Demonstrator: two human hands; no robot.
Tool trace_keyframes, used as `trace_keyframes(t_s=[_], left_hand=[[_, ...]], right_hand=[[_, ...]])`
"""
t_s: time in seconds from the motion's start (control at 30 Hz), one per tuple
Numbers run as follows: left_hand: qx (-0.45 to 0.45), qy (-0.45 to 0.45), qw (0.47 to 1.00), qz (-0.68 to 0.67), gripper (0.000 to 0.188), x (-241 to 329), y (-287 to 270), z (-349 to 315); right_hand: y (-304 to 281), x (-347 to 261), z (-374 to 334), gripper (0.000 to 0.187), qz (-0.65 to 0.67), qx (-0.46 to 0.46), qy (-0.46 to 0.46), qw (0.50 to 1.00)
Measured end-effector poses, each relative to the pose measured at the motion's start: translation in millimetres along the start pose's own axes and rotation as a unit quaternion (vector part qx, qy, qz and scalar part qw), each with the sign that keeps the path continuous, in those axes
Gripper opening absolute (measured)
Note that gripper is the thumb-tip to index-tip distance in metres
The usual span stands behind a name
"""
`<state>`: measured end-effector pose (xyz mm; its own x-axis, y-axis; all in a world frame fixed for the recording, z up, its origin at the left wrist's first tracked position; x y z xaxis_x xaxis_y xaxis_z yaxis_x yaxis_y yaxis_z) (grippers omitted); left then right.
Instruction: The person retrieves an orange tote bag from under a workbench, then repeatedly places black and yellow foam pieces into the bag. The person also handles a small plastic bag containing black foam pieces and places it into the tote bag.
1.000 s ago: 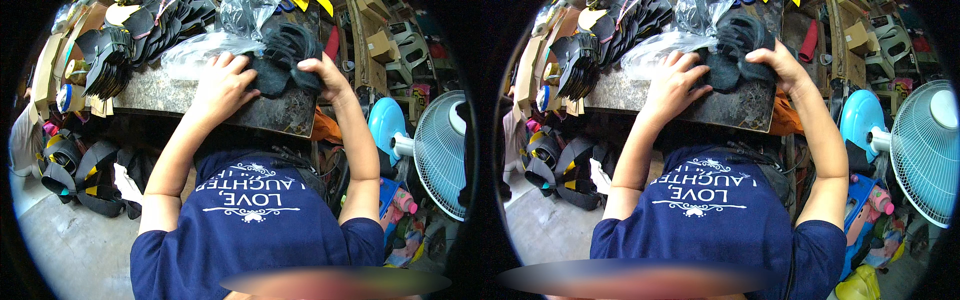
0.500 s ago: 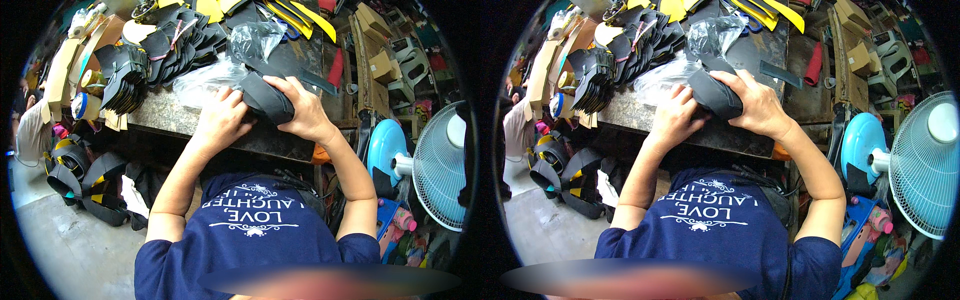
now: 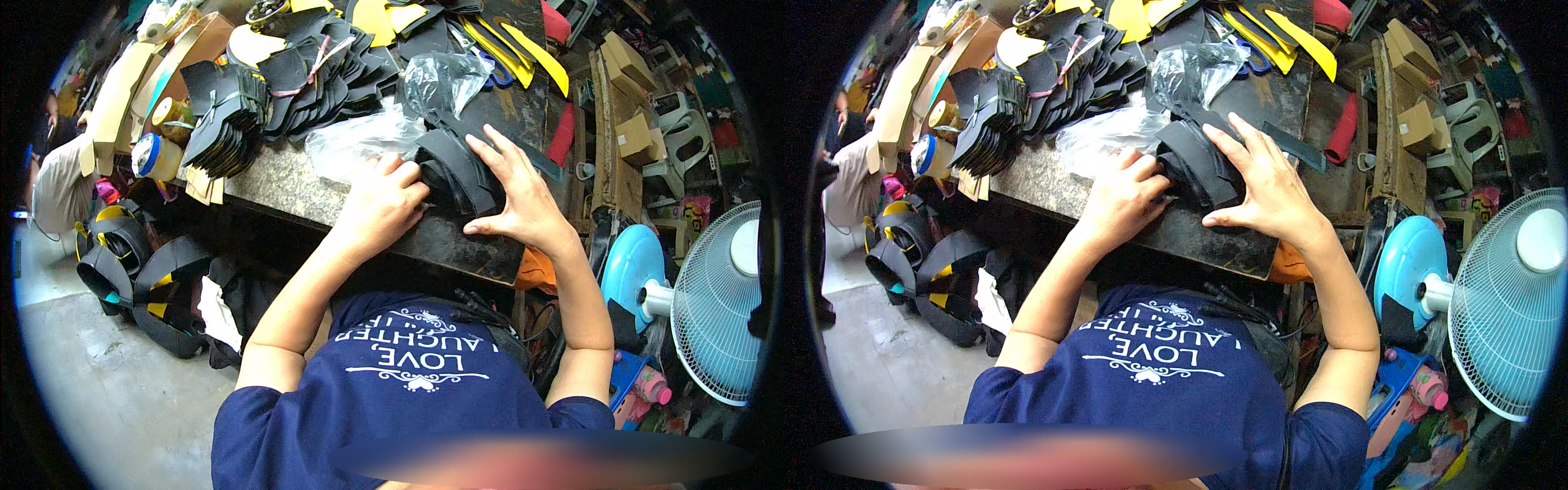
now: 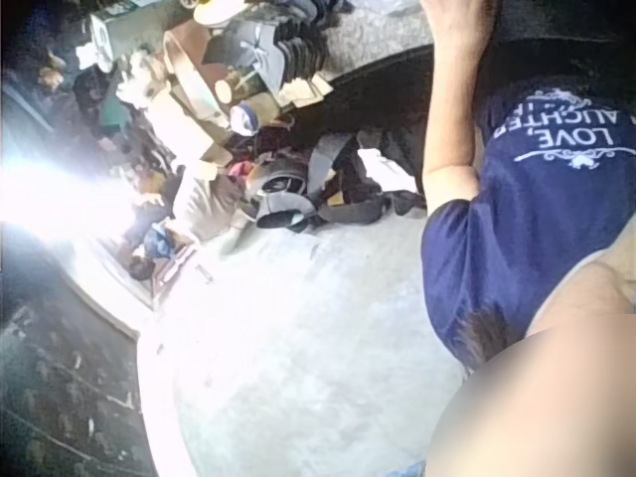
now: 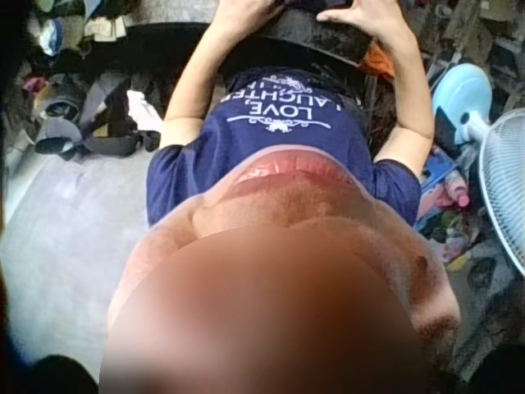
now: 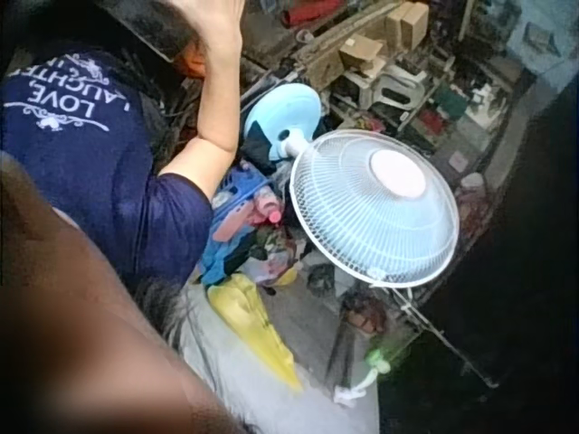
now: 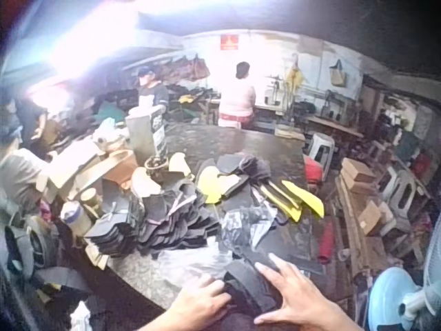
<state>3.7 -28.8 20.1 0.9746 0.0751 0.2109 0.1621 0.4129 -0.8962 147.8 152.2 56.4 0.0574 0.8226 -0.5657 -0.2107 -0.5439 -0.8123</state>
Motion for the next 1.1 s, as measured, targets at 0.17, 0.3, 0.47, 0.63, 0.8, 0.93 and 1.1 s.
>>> trace_keyframes(t_s=[0.17,0.3,0.47,0.63,0.8,0.93,1.1], left_hand=[[-0.013,0.027,0.999,0.016,0.019,0.2,1.8,-4.2],[-0.01,0.032,0.999,0.011,0.02,0.8,2.2,-4.6],[0.003,0.043,0.999,0.016,0.022,3.4,-1.3,-4.8],[0.015,0.035,0.999,-0.002,0.024,3.2,-2.1,-5.1],[0.006,0.031,0.999,-0.013,0.019,3.1,-1.3,-6.3],[0.015,0.024,0.999,-0.024,0.021,2.2,-2.1,-5.9],[0.02,0.016,0.999,-0.033,0.022,1.4,-2.7,-5.8]], right_hand=[[1.7,13.6,-9.0,0.11,0.025,-0.024,-0.037,0.999],[-17.8,46.3,-16.8,0.059,-0.03,0.112,0.037,0.993],[-12.4,70.3,-23.7,0.035,-0.164,0.083,0.152,0.971],[-18.1,76.8,-7.1,0.023,-0.031,0.169,0.049,0.984],[-26.5,80.5,49.4,0.035,0.027,0.075,0.085,0.993],[-13.1,56.7,113.1,0.043,-0.053,0.162,-0.067,0.983],[23.5,43.6,150.7,0.068,-0.225,0.092,-0.062,0.968]])
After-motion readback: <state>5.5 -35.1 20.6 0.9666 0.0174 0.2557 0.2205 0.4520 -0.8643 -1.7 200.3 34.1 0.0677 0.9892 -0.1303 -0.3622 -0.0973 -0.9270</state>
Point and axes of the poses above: each hand's wrist, its own z-axis towards the middle knuckle, its own y-axis out of the palm, x = y × z, the point moved 2 cm from there along z, towards the middle knuckle, and after that the axes turned 5 degrees about z, right-handed, at the moved point
